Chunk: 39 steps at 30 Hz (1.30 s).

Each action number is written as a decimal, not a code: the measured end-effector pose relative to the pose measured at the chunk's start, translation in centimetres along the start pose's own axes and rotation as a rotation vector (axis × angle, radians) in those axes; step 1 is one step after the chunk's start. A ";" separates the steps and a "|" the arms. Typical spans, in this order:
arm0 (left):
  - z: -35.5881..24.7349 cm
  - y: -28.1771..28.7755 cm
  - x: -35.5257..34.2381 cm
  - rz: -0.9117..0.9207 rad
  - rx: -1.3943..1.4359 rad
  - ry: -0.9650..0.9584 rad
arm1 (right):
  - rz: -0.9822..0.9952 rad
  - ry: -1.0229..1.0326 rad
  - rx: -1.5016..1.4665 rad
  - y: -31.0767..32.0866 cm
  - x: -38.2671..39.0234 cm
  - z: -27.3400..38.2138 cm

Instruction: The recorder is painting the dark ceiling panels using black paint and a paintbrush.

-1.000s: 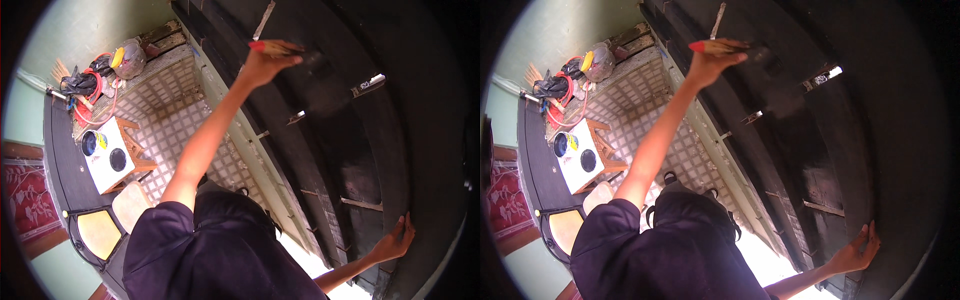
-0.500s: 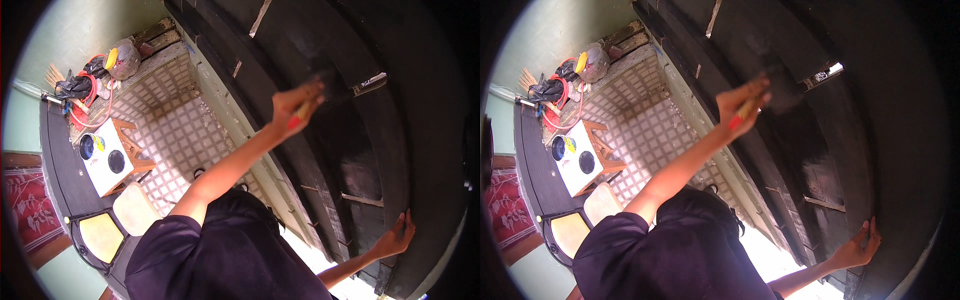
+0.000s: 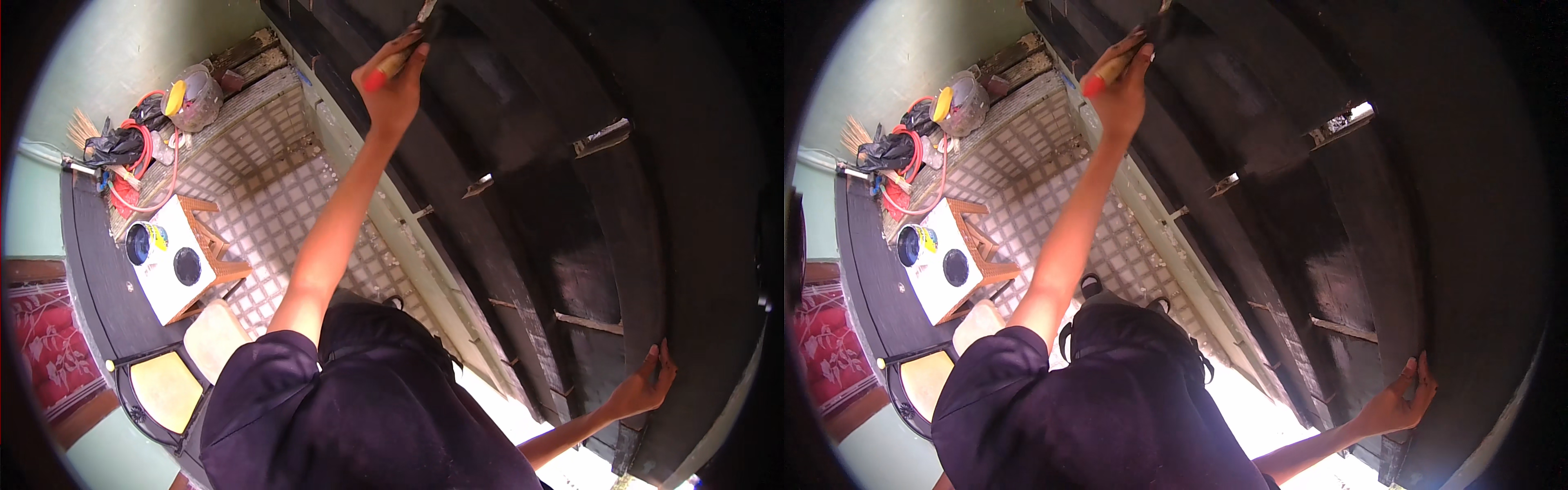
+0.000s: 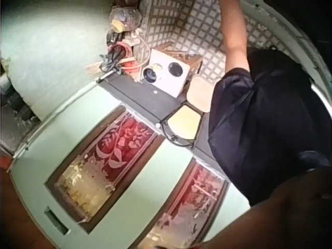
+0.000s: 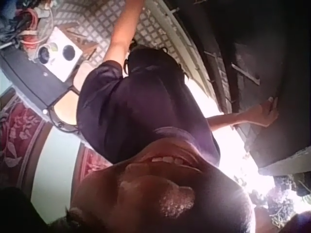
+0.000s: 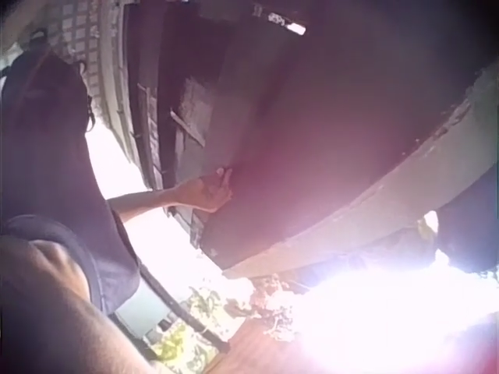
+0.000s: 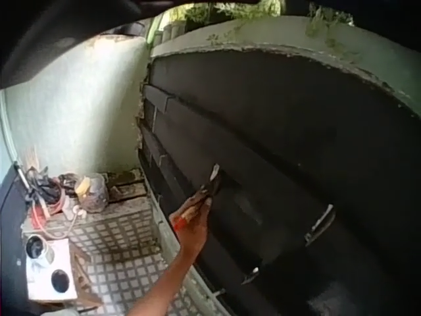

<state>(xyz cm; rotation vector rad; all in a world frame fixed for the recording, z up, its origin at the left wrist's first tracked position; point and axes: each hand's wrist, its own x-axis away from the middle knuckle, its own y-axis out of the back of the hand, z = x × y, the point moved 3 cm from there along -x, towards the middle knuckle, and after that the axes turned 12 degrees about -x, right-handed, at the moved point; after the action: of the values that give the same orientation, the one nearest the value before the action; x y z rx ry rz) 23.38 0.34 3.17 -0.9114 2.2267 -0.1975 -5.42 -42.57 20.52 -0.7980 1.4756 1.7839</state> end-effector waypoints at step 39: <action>-4.9 -0.2 4.4 0.495 -0.136 0.082 | -0.010 -0.014 0.032 0.0 0.3 0.3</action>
<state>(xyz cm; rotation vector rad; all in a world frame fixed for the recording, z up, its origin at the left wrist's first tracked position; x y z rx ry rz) 18.09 -3.33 4.37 -0.3999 2.4880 0.1507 -5.65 -42.25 20.33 -0.7739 1.4848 1.7514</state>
